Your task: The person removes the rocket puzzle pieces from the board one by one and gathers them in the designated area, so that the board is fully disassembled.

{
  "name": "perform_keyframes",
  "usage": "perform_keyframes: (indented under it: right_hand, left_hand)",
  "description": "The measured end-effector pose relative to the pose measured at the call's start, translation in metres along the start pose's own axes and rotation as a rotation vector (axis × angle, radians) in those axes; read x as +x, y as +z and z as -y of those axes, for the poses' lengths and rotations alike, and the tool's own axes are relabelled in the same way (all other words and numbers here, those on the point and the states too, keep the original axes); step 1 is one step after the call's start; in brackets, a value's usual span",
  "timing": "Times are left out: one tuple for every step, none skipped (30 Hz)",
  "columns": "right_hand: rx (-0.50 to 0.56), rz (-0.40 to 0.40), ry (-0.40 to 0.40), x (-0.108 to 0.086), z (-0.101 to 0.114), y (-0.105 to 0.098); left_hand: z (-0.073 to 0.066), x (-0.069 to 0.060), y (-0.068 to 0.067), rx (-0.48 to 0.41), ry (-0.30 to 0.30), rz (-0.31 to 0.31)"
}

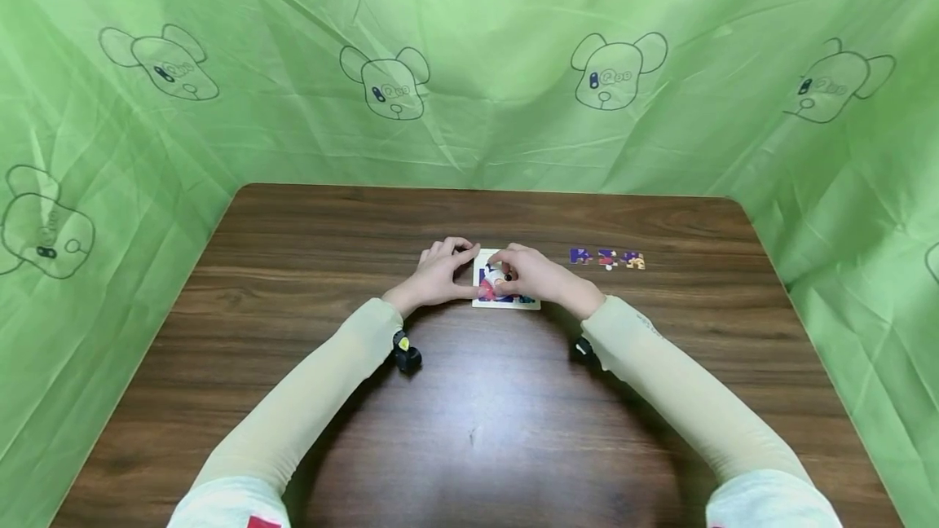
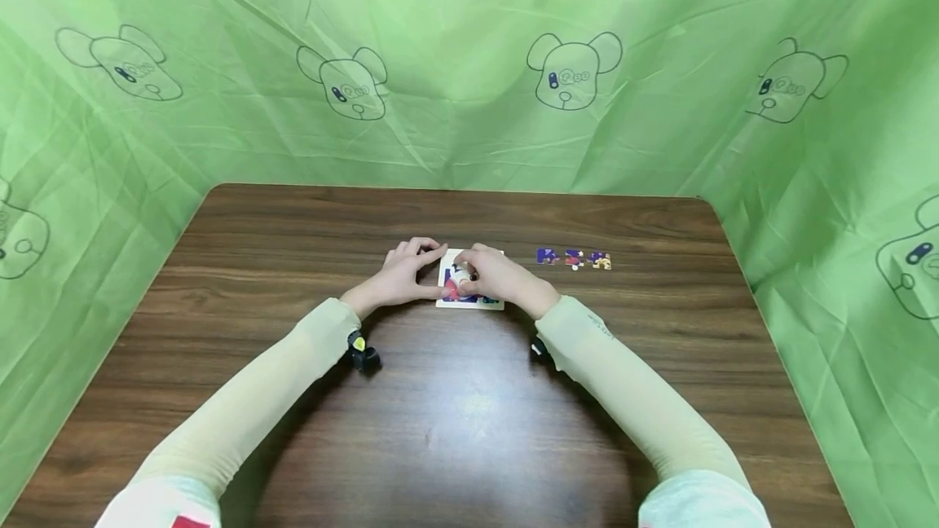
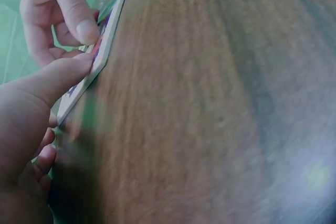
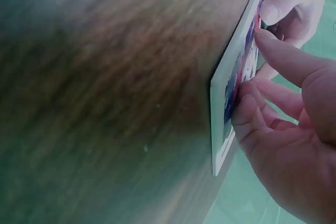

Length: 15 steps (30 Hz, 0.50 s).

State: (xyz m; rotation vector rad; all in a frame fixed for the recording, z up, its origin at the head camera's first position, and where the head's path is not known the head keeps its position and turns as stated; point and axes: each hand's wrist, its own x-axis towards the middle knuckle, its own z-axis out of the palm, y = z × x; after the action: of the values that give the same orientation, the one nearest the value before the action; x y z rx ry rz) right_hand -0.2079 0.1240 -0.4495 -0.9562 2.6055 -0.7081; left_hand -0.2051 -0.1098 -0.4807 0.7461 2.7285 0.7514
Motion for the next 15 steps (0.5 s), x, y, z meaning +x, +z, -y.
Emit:
perform_keyframes:
  right_hand:
    - [-0.002, 0.005, 0.001, 0.0004, 0.0008, -0.0006]
    - [-0.002, 0.011, 0.004, 0.0007, 0.0019, -0.0013]
    - [-0.004, 0.015, 0.008, 0.0011, 0.0027, -0.0016]
    - [-0.006, 0.020, 0.014, 0.0015, 0.0034, -0.0021]
    - [-0.009, 0.028, 0.021, 0.0019, 0.0039, -0.0026]
    - [-0.010, 0.036, 0.031, 0.0024, 0.0045, -0.0030]
    - [-0.010, 0.045, 0.040, 0.0030, 0.0048, -0.0033]
    - [-0.008, 0.053, 0.049, 0.0037, 0.0050, -0.0036]
    - [-0.008, 0.060, 0.058, 0.0045, 0.0049, -0.0038]
    - [-0.007, 0.067, 0.066, 0.0052, 0.0048, -0.0038]
    - [-0.005, 0.073, 0.072, 0.0058, 0.0048, -0.0039]
    - [-0.003, 0.078, 0.077, 0.0065, 0.0047, -0.0041]
    - [-0.002, 0.082, 0.082, 0.0071, 0.0048, -0.0045]
    - [-0.002, 0.086, 0.086, 0.0076, 0.0048, -0.0049]
    - [-0.002, 0.091, 0.092, 0.0079, 0.0051, -0.0054]
  left_hand:
    - [0.0002, -0.0002, -0.0007, 0.000, 0.002, 0.003]
    - [0.0005, -0.0001, -0.0011, 0.000, 0.002, 0.008]
    - [0.0007, -0.0002, -0.0015, 0.001, 0.002, 0.011]
    - [0.0006, -0.0002, -0.0016, 0.001, 0.002, 0.012]
    - [0.0008, 0.0000, -0.0013, 0.000, 0.003, 0.010]
    - [0.0011, 0.0002, -0.0009, 0.003, 0.003, 0.009]
    - [0.0015, 0.0002, -0.0007, 0.002, 0.004, 0.008]
    - [0.0019, 0.0001, -0.0005, 0.002, 0.003, 0.008]
    - [0.0022, -0.0001, -0.0003, 0.001, 0.002, 0.006]
    - [0.0023, -0.0004, -0.0002, 0.000, 0.001, 0.006]
    - [0.0025, -0.0006, 0.0000, 0.000, 0.000, 0.005]
    - [0.0024, -0.0008, 0.0000, -0.002, 0.001, 0.003]
    - [0.0022, -0.0008, 0.0001, -0.005, 0.001, 0.002]
    - [0.0021, -0.0006, 0.0004, -0.005, 0.001, 0.001]
    - [0.0019, -0.0004, 0.0006, -0.006, 0.001, 0.000]
